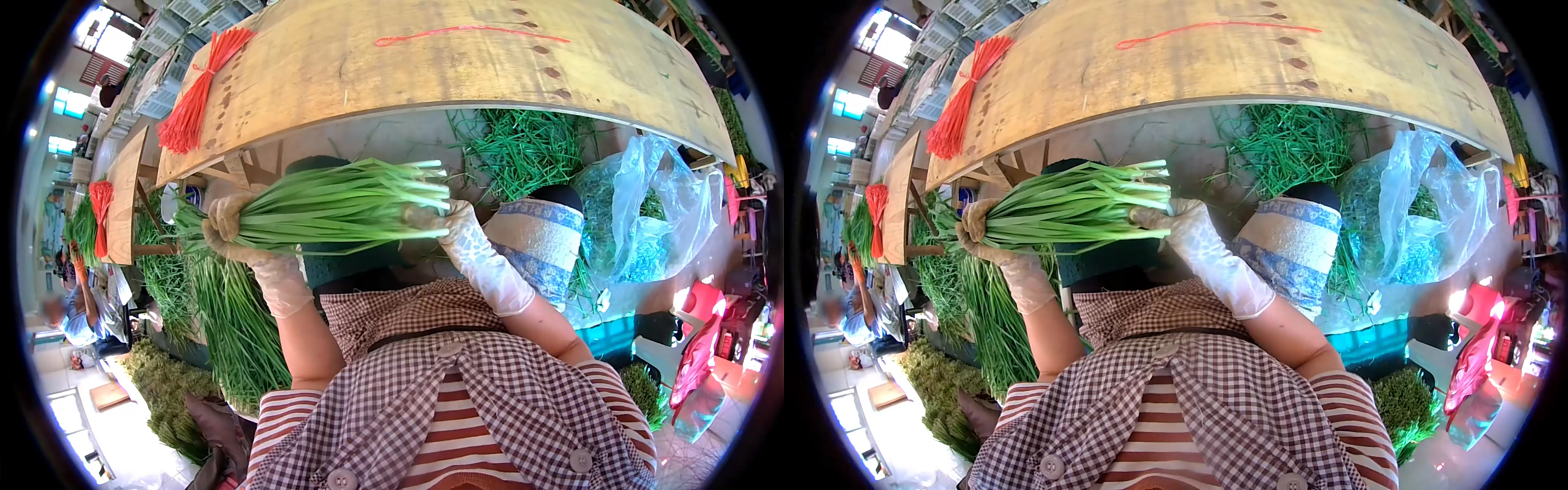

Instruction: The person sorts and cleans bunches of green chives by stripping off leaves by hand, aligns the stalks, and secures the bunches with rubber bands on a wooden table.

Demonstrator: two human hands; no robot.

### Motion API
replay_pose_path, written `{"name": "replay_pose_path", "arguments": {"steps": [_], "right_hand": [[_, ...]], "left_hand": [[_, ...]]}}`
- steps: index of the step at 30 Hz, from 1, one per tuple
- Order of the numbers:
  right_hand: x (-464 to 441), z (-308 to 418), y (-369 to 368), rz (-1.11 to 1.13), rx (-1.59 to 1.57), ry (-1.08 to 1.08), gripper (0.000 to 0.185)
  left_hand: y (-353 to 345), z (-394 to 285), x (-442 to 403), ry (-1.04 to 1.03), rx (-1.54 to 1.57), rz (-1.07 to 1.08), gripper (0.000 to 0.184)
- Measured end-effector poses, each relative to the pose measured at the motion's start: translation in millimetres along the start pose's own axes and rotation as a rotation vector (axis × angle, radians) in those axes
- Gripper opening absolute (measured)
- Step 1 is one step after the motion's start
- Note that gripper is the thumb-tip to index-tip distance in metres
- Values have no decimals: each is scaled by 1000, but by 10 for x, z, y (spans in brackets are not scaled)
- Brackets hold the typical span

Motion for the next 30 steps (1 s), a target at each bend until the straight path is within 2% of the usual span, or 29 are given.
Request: {"name": "replay_pose_path", "arguments": {"steps": [2,8,11,12,13,17,18,20,22,23,25,26,27,28,30], "right_hand": [[-50,-19,-37,-36,79,133,29],[35,100,-49,0,386,208,28],[54,88,-11,-98,416,43,29],[56,48,84,-33,264,117,28],[38,-8,218,-61,223,91,26],[142,239,772,-213,234,151,24],[35,209,1220,-276,-71,239,27],[69,275,1708,-531,69,227,31],[4,181,1970,-595,547,323,30],[-96,56,1776,-398,416,173,28],[99,301,776,13,596,16,36],[122,283,488,129,628,-79,37],[89,141,339,108,664,-241,38],[-13,-82,220,239,334,-180,39],[6,94,36,183,355,3,41]], "left_hand": [[29,27,17,18,2,-1,27],[81,-10,29,32,-25,-19,29],[38,31,43,21,-29,-19,29],[20,44,47,18,-34,-17,28],[19,13,47,21,-26,-17,28],[-15,-231,31,-29,-18,-21,28],[-33,-279,24,-43,-30,-7,28],[-69,-364,15,-60,-63,32,29],[-103,-326,32,-56,-79,48,29],[-98,-264,44,-44,-62,37,29],[-66,-105,46,-10,-27,13,30],[-68,-5,54,8,-5,12,30],[-48,44,58,21,-8,1,29],[-34,77,59,33,-14,-11,29],[-12,123,62,64,-22,10,28]]}}
Point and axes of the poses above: each hand's wrist, its own x-axis away from the middle knuckle, its own y-axis out of the back of the hand, z = x × y, the point moved 6 cm from there along -x, towards the middle knuckle, and after that the axes turned 3 degrees about z, right-handed, at the moved point
